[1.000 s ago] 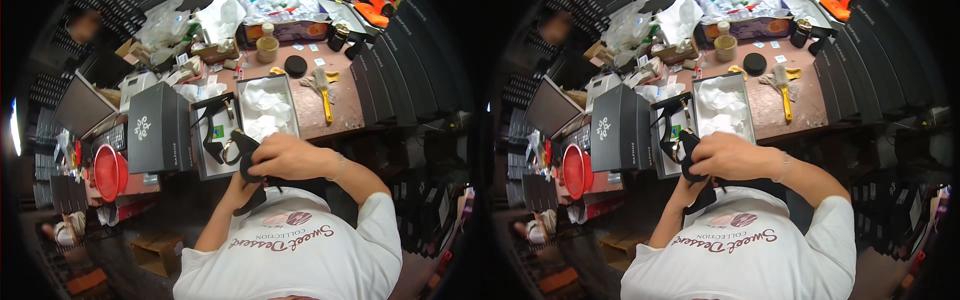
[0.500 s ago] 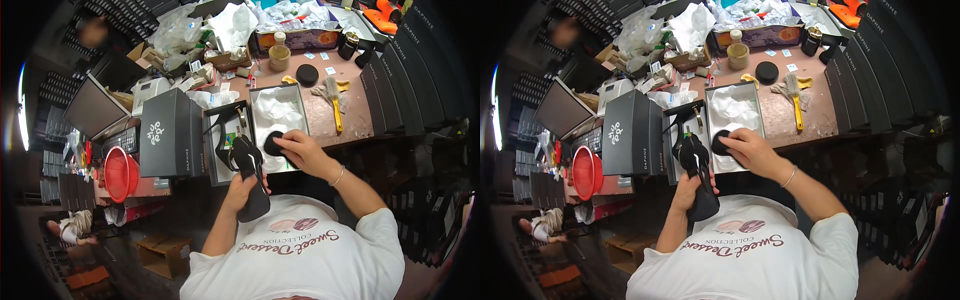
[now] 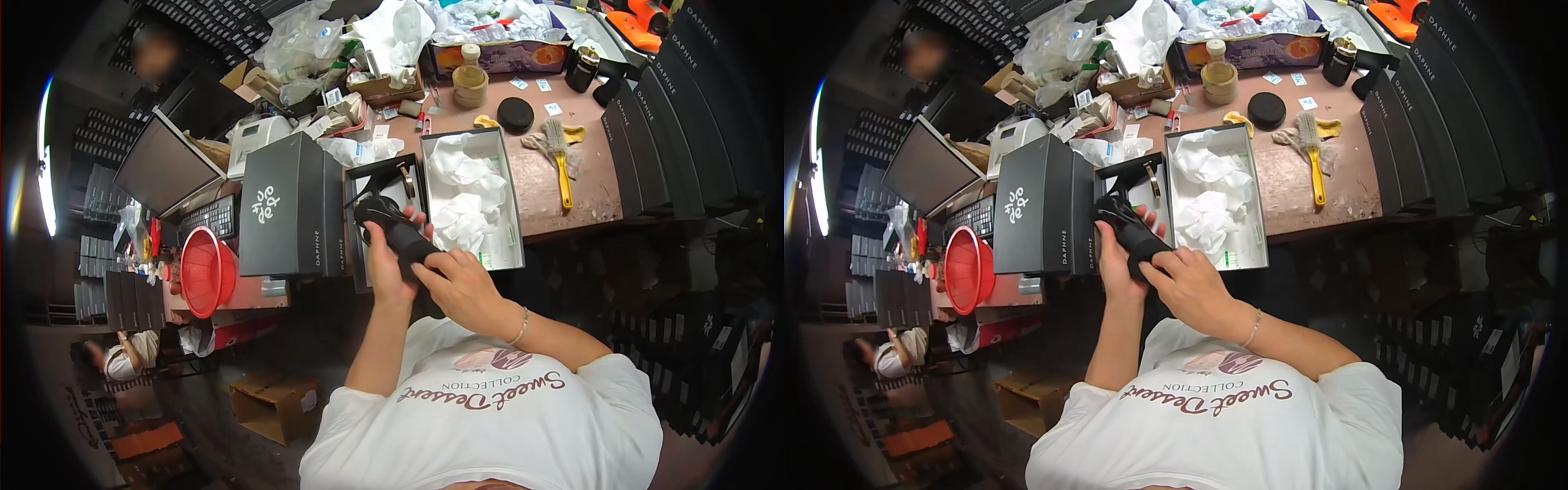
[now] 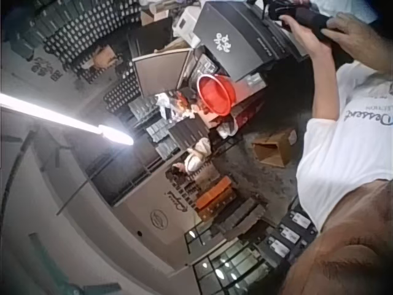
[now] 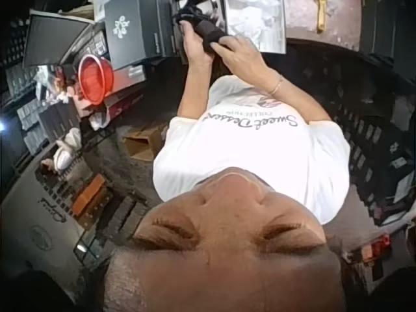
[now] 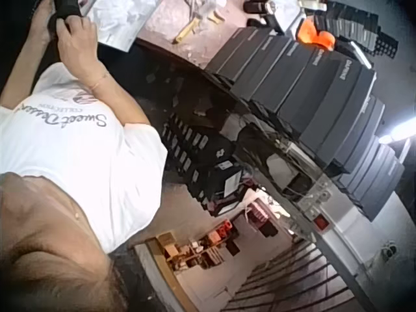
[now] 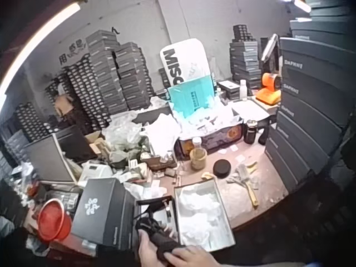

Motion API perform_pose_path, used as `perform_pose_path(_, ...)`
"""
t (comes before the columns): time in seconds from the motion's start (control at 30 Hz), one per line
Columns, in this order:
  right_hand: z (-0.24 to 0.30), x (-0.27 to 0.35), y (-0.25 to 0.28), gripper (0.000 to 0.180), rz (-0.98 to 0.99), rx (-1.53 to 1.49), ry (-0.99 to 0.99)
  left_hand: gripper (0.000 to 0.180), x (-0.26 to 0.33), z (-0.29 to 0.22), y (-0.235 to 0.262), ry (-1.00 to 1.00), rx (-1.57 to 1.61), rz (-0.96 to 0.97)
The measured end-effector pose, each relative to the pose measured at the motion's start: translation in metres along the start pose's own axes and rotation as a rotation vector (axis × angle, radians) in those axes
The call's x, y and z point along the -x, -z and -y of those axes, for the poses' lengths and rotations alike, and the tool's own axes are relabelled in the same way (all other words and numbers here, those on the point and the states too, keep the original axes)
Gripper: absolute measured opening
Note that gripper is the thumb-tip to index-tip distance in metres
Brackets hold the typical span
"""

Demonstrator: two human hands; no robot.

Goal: Cleaning high-heeled shoes with a brush and sponge, wrapping them in protective tissue and bags, and placing them into branded shoeboxes for shipping.

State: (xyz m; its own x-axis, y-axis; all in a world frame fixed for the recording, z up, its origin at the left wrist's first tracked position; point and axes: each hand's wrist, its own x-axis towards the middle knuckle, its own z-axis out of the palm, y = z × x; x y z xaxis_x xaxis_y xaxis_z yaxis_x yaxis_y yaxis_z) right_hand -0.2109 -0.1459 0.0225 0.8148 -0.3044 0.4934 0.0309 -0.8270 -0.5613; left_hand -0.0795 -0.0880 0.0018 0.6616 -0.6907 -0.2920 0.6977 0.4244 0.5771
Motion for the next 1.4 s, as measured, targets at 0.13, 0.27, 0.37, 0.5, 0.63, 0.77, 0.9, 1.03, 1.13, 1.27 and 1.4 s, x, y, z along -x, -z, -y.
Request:
perform_pose_path(0.13,-0.012,0.053,0.001,0.037,0.248,-0.076,0.031,0.059,-0.046,-0.04,0.033,-0.055,0.146,0.018)
perform_pose_path(0.27,-0.014,0.041,0.045,0.042,-0.055,-0.313,-0.156,0.063,-0.056,-0.054,0.026,-0.018,0.229,-0.004)
perform_pose_path(0.37,-0.018,-0.024,0.047,0.043,-0.235,-0.204,-0.006,0.063,-0.051,-0.039,0.014,-0.001,0.22,-0.019)
perform_pose_path(0.5,-0.017,0.002,-0.019,0.037,0.186,-0.143,0.13,0.062,-0.05,-0.054,0.032,-0.045,0.259,0.033)
perform_pose_path(0.63,-0.021,0.055,0.002,0.036,0.207,-0.369,-0.181,0.051,-0.055,-0.068,0.031,-0.239,0.19,-0.072)
perform_pose_path(0.77,-0.061,0.046,0.021,0.052,-0.213,-0.759,-0.704,0.066,-0.037,-0.033,0.008,-0.057,0.335,0.078)
perform_pose_path(0.9,-0.061,0.07,-0.001,0.059,-0.006,-0.87,-0.684,0.059,-0.004,-0.022,-0.029,-0.014,0.323,0.071)
perform_pose_path(1.03,-0.068,0.048,0.005,0.052,-0.165,-0.515,-0.495,0.06,0.018,-0.01,-0.017,-0.357,-0.231,0.159)
perform_pose_path(1.13,-0.05,0.016,0.013,0.051,0.016,0.162,0.06,0.075,0.009,0.01,0.0,-0.197,-0.24,0.088)
perform_pose_path(1.27,-0.036,-0.007,0.029,0.047,0.225,-0.203,0.019,0.036,0.0,-0.007,0.014,-0.076,-0.157,-0.09)
perform_pose_path(1.4,-0.082,0.002,0.07,0.039,-0.244,-0.3,-0.376,0.035,0.002,-0.026,0.019,0.021,-0.13,0.047)
